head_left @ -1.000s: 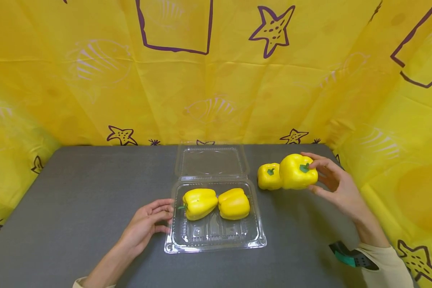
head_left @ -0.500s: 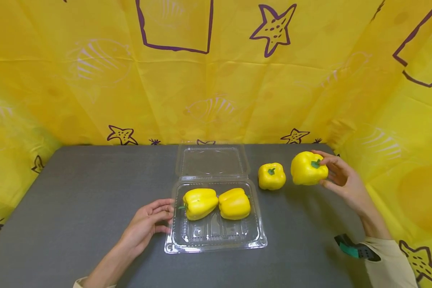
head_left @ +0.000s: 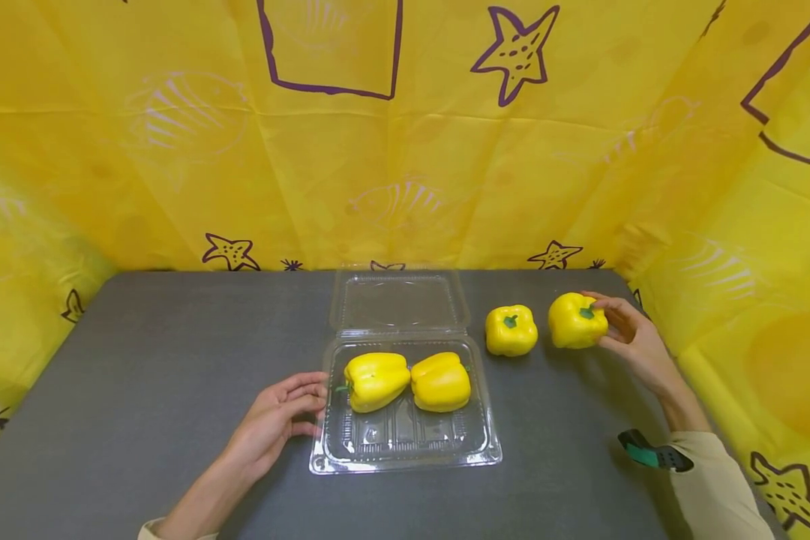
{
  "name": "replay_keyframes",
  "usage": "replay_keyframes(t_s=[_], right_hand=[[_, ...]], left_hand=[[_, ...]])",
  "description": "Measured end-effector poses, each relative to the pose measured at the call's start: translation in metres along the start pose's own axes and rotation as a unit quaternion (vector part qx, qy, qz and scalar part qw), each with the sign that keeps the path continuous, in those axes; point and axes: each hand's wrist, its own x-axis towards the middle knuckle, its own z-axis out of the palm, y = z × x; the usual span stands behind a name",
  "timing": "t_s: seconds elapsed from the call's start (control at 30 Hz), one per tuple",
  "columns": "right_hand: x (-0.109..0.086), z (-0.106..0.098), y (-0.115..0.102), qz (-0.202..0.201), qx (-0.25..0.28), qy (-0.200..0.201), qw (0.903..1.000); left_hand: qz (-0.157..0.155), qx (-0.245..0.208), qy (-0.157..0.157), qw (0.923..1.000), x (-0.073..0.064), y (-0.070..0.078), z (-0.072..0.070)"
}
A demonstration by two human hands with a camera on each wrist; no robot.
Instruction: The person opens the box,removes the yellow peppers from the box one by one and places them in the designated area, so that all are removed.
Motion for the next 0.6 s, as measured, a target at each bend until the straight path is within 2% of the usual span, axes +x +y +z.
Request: replay_keyframes(t_s=[0.23, 0.37, 0.6], right_hand=[[0.004, -0.006, 0.019, 0.039, -0.111, 0.009, 0.993], [0.004, -0.008, 0.027, 0.054, -0.128, 0.008, 0.9903], [-0.002, -0.013, 0.032, 0.043, -0.111, 0.003, 0.9929]], left_hand=[[0.0, -0.007, -0.001, 1.0, -0.001, -0.001, 0.0], [-0.001, -0.008, 0.001, 1.0, -0.002, -0.001, -0.001], [0.004, -0.01, -0.007, 0.9999, 0.0, 0.0, 0.0]])
